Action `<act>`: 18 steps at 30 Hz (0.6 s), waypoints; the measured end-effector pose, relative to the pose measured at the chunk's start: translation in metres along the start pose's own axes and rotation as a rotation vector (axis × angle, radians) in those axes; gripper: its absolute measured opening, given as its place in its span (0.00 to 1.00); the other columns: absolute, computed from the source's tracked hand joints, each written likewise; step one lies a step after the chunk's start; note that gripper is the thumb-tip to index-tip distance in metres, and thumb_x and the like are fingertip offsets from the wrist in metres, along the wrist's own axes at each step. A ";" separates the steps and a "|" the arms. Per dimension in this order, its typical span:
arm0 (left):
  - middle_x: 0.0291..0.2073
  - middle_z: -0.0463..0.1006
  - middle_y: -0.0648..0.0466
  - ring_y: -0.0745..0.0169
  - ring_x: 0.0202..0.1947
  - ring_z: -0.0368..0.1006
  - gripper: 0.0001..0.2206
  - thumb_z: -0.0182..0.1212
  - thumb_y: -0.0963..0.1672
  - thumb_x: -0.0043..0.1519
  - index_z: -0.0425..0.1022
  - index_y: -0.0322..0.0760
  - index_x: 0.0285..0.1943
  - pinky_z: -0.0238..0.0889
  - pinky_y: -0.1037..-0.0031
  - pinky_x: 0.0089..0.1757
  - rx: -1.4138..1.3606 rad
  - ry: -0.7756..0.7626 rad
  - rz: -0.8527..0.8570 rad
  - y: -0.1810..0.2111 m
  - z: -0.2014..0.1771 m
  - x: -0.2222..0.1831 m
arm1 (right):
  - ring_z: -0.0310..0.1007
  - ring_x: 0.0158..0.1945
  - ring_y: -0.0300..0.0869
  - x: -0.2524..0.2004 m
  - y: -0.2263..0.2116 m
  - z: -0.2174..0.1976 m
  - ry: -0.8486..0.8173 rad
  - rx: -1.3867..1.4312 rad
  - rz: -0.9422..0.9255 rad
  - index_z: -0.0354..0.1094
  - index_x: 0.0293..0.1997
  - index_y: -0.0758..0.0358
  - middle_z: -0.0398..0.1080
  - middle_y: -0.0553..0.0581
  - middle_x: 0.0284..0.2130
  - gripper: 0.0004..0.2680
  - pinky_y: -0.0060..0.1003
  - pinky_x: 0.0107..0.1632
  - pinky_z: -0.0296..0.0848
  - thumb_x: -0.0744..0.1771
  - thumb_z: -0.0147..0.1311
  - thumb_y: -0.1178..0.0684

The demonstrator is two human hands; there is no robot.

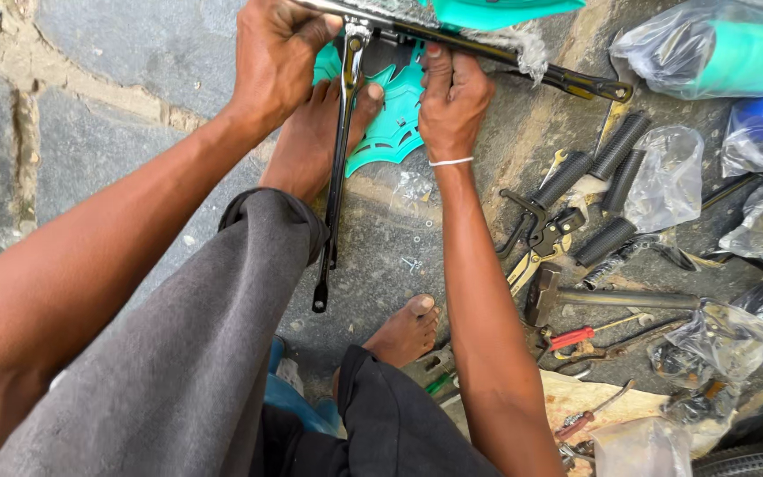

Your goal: The person assembles a green bat-shaped plastic piece onto a black metal bracket for a bicycle seat, threading small bolts through the components and tightening them by hand.

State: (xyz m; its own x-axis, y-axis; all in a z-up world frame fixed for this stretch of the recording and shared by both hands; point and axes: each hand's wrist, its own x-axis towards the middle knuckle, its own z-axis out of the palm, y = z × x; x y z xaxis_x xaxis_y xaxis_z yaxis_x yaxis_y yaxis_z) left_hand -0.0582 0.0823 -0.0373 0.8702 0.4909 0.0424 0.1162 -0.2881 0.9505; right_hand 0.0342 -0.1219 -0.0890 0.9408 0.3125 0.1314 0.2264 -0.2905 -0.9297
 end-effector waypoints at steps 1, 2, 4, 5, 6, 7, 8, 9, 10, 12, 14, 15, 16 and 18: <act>0.30 0.84 0.53 0.73 0.30 0.75 0.04 0.65 0.38 0.65 0.84 0.30 0.43 0.67 0.75 0.34 0.050 -0.001 -0.002 0.002 0.000 -0.003 | 0.71 0.23 0.36 -0.002 -0.001 -0.002 -0.010 0.003 0.000 0.72 0.32 0.65 0.72 0.52 0.21 0.20 0.34 0.28 0.67 0.72 0.49 0.36; 0.28 0.82 0.52 0.72 0.28 0.74 0.04 0.66 0.39 0.65 0.84 0.30 0.43 0.65 0.74 0.33 0.102 -0.001 0.007 0.004 -0.002 0.000 | 0.71 0.23 0.37 0.000 -0.001 -0.003 -0.013 0.010 -0.008 0.72 0.32 0.66 0.72 0.53 0.21 0.20 0.35 0.28 0.67 0.72 0.49 0.37; 0.27 0.82 0.52 0.72 0.28 0.73 0.04 0.67 0.39 0.65 0.84 0.29 0.42 0.65 0.74 0.32 0.129 -0.002 0.017 0.009 -0.003 0.003 | 0.71 0.23 0.37 0.003 0.001 -0.003 -0.016 0.022 -0.005 0.72 0.31 0.67 0.72 0.53 0.20 0.20 0.36 0.29 0.67 0.72 0.50 0.38; 0.28 0.83 0.53 0.73 0.28 0.74 0.04 0.67 0.39 0.66 0.84 0.29 0.42 0.66 0.74 0.33 0.105 -0.002 0.018 0.011 -0.003 0.005 | 0.70 0.23 0.37 0.004 0.002 -0.002 -0.017 0.026 0.005 0.72 0.31 0.67 0.71 0.54 0.20 0.20 0.36 0.28 0.66 0.72 0.50 0.38; 0.29 0.84 0.53 0.74 0.29 0.75 0.04 0.67 0.39 0.66 0.84 0.29 0.42 0.67 0.74 0.34 0.082 -0.005 0.017 0.013 -0.003 0.004 | 0.69 0.23 0.37 0.002 0.004 -0.002 -0.018 0.031 0.019 0.72 0.31 0.67 0.71 0.54 0.19 0.19 0.36 0.28 0.65 0.72 0.51 0.39; 0.26 0.78 0.51 0.72 0.27 0.71 0.05 0.67 0.40 0.66 0.83 0.29 0.40 0.63 0.73 0.31 0.144 -0.025 -0.107 0.015 -0.004 0.003 | 0.70 0.23 0.37 0.000 0.005 -0.002 -0.015 0.006 -0.018 0.72 0.32 0.67 0.71 0.54 0.20 0.18 0.36 0.29 0.66 0.72 0.50 0.40; 0.22 0.73 0.48 0.70 0.24 0.66 0.07 0.67 0.41 0.66 0.82 0.28 0.38 0.60 0.71 0.29 0.209 -0.051 -0.221 0.017 -0.007 0.005 | 0.71 0.24 0.37 0.000 0.005 -0.002 -0.002 -0.016 -0.058 0.73 0.33 0.67 0.71 0.54 0.21 0.18 0.36 0.30 0.67 0.72 0.50 0.41; 0.18 0.68 0.45 0.68 0.21 0.62 0.09 0.66 0.42 0.66 0.82 0.28 0.36 0.56 0.69 0.27 0.275 -0.077 -0.334 0.019 -0.008 0.007 | 0.72 0.25 0.37 0.000 0.004 -0.002 0.010 -0.039 -0.098 0.73 0.34 0.68 0.72 0.54 0.22 0.17 0.36 0.31 0.68 0.73 0.50 0.42; 0.20 0.71 0.47 0.70 0.23 0.64 0.08 0.66 0.41 0.66 0.82 0.28 0.37 0.58 0.70 0.29 0.210 -0.056 -0.257 0.020 -0.008 0.010 | 0.71 0.24 0.37 0.004 -0.001 0.002 0.014 -0.019 -0.044 0.73 0.34 0.68 0.71 0.54 0.21 0.16 0.36 0.30 0.67 0.72 0.51 0.44; 0.23 0.77 0.52 0.73 0.27 0.67 0.05 0.66 0.39 0.65 0.83 0.27 0.39 0.62 0.74 0.32 0.063 -0.023 -0.115 0.018 -0.001 0.004 | 0.69 0.21 0.38 0.004 -0.014 -0.002 0.006 0.002 0.071 0.72 0.32 0.68 0.70 0.54 0.19 0.14 0.36 0.27 0.64 0.71 0.53 0.47; 0.31 0.82 0.53 0.73 0.33 0.73 0.05 0.65 0.40 0.65 0.82 0.28 0.43 0.68 0.76 0.36 -0.060 -0.008 -0.165 0.016 0.001 -0.002 | 0.71 0.24 0.38 -0.003 -0.039 -0.017 -0.085 -0.068 0.136 0.71 0.34 0.68 0.70 0.55 0.21 0.12 0.36 0.31 0.69 0.72 0.53 0.48; 0.34 0.84 0.54 0.73 0.36 0.77 0.06 0.64 0.40 0.65 0.82 0.28 0.45 0.71 0.77 0.38 -0.120 -0.002 -0.178 0.015 -0.001 0.002 | 0.72 0.26 0.39 -0.002 -0.058 -0.025 -0.122 -0.100 0.160 0.71 0.36 0.68 0.70 0.55 0.23 0.11 0.36 0.33 0.71 0.72 0.53 0.49; 0.34 0.84 0.54 0.72 0.35 0.77 0.06 0.64 0.41 0.65 0.82 0.28 0.45 0.71 0.76 0.37 -0.197 0.013 -0.275 0.016 -0.002 -0.002 | 0.74 0.32 0.41 -0.007 -0.081 -0.038 0.036 -0.118 -0.023 0.72 0.42 0.67 0.73 0.57 0.31 0.09 0.38 0.38 0.73 0.74 0.53 0.51; 0.33 0.83 0.54 0.69 0.33 0.77 0.08 0.64 0.42 0.65 0.81 0.29 0.45 0.72 0.75 0.36 -0.351 0.047 -0.461 0.018 -0.001 -0.006 | 0.77 0.38 0.45 -0.004 -0.133 -0.063 0.290 -0.259 -0.303 0.71 0.50 0.65 0.76 0.58 0.40 0.06 0.38 0.44 0.75 0.76 0.54 0.53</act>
State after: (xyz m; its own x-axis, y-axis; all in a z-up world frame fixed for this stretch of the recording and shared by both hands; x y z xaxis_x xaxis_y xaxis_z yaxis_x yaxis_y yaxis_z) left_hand -0.0622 0.0753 -0.0200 0.7442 0.5391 -0.3944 0.3057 0.2501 0.9187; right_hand 0.0163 -0.1415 0.0554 0.8463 0.1634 0.5071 0.5211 -0.4521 -0.7239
